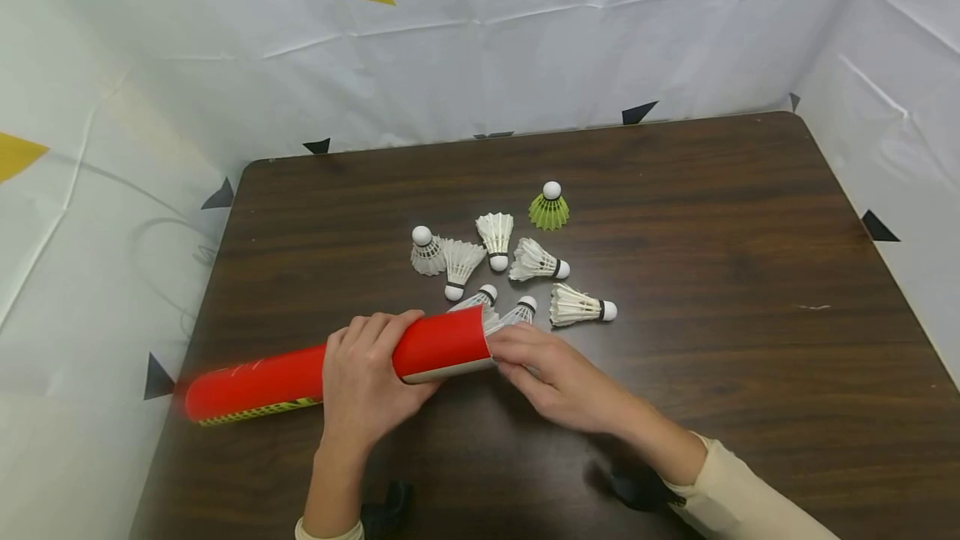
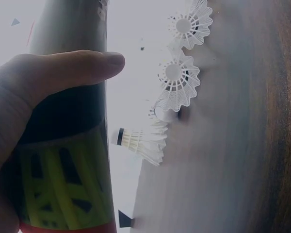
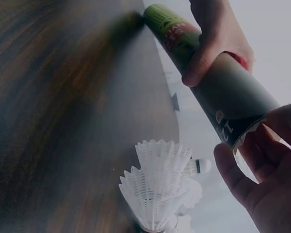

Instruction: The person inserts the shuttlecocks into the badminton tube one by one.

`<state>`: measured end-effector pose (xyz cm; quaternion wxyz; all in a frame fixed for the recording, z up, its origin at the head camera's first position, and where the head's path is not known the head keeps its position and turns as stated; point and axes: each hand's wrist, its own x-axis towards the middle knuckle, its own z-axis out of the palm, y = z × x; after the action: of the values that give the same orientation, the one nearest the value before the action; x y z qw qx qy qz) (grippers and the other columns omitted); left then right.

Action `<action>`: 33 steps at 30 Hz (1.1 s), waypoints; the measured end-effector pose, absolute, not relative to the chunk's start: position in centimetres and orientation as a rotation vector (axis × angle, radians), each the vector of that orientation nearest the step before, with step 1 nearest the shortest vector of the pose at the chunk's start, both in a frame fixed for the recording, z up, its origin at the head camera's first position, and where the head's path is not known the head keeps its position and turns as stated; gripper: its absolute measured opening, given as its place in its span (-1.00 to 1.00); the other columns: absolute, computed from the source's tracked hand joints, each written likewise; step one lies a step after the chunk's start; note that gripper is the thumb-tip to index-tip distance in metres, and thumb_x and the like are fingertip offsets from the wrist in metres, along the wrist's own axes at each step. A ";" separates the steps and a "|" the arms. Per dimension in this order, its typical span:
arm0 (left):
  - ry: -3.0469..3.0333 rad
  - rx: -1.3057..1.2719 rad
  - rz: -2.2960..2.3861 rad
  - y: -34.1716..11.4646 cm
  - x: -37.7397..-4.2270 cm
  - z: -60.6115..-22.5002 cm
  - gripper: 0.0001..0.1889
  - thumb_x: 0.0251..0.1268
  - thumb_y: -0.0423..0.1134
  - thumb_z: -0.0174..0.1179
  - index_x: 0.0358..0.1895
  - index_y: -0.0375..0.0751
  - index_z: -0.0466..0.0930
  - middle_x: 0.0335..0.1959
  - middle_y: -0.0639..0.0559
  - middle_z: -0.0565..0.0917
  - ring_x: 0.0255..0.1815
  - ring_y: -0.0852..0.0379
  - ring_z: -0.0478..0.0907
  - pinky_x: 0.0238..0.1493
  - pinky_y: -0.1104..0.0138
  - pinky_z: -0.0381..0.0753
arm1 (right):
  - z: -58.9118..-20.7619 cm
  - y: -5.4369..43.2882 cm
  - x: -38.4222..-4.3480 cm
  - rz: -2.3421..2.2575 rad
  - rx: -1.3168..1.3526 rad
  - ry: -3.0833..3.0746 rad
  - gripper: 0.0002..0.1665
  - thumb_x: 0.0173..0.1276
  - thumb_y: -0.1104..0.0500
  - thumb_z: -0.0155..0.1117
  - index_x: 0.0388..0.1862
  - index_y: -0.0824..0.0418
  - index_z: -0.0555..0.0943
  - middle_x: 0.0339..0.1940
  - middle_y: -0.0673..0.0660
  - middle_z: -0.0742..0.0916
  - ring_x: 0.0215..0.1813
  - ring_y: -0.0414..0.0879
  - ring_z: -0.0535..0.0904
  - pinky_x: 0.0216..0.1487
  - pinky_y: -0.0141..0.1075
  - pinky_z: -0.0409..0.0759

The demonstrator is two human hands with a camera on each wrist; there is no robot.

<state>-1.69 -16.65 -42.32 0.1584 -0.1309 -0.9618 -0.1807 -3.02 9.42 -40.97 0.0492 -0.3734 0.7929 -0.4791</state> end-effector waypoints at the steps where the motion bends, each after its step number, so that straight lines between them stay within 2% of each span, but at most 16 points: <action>1: -2.752 -0.374 -0.514 -16.6 -1.7 -42.3 -0.19 -0.41 0.10 0.59 0.14 0.06 0.58 -0.14 0.05 0.68 -0.13 -0.01 0.53 -0.09 0.01 0.46 | -41.0 9.4 -3.1 -1.455 -1.135 2.405 -0.58 0.35 0.36 0.20 0.18 0.15 0.62 0.14 -0.07 0.63 0.19 -0.16 0.47 0.21 -0.22 0.46; 7: -2.762 -0.370 -0.512 -16.6 -1.6 -42.3 -0.20 -0.41 0.10 0.60 0.13 0.06 0.59 -0.15 0.05 0.69 -0.14 -0.01 0.54 -0.09 0.01 0.47 | -41.3 9.2 -3.5 -1.447 -1.194 2.341 -0.59 0.30 0.44 0.13 0.07 0.15 0.63 0.10 -0.07 0.63 0.15 -0.16 0.47 0.22 -0.22 0.44; 13: -2.766 -0.374 -0.508 -16.6 -1.6 -42.2 -0.21 -0.40 0.11 0.59 0.13 0.06 0.59 -0.15 0.06 0.69 -0.13 -0.01 0.54 -0.09 0.01 0.47 | -41.2 8.8 -3.8 -1.441 -1.185 2.287 -0.54 0.12 0.48 0.04 -0.07 0.12 0.63 0.05 -0.13 0.60 0.09 -0.20 0.44 0.15 -0.25 0.45; 19: -2.772 -0.374 -0.504 -16.5 -1.6 -42.2 -0.20 -0.42 0.11 0.60 0.13 0.07 0.59 -0.14 0.06 0.69 -0.12 0.00 0.54 -0.09 0.01 0.47 | -41.3 8.7 -3.8 -1.441 -1.152 2.276 -0.52 0.07 0.48 0.03 -0.10 0.09 0.64 -0.03 -0.18 0.59 0.03 -0.23 0.43 0.11 -0.29 0.45; 24: -2.777 -0.381 -0.505 -16.5 -1.6 -42.3 -0.20 -0.41 0.11 0.59 0.13 0.08 0.59 -0.13 0.06 0.69 -0.11 0.00 0.53 -0.08 0.02 0.46 | -41.4 8.8 -3.6 -1.477 -1.154 2.276 -0.47 0.08 0.48 0.04 -0.05 0.08 0.66 0.01 -0.19 0.61 0.06 -0.24 0.45 0.13 -0.28 0.45; 33: -2.770 -0.393 -0.505 -16.6 -1.6 -42.3 -0.21 -0.40 0.11 0.59 0.13 0.06 0.59 -0.14 0.06 0.69 -0.12 0.00 0.53 -0.09 0.02 0.46 | -41.3 9.4 -3.2 -1.584 -1.125 2.285 -0.43 0.13 0.53 0.09 0.10 0.18 0.66 0.08 -0.06 0.65 0.09 -0.14 0.53 0.13 -0.24 0.51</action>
<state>-1.62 -16.56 -42.32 0.1488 -0.1368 -0.9635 -0.1756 -3.16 9.44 -41.32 0.0709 -0.3740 0.7599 -0.5269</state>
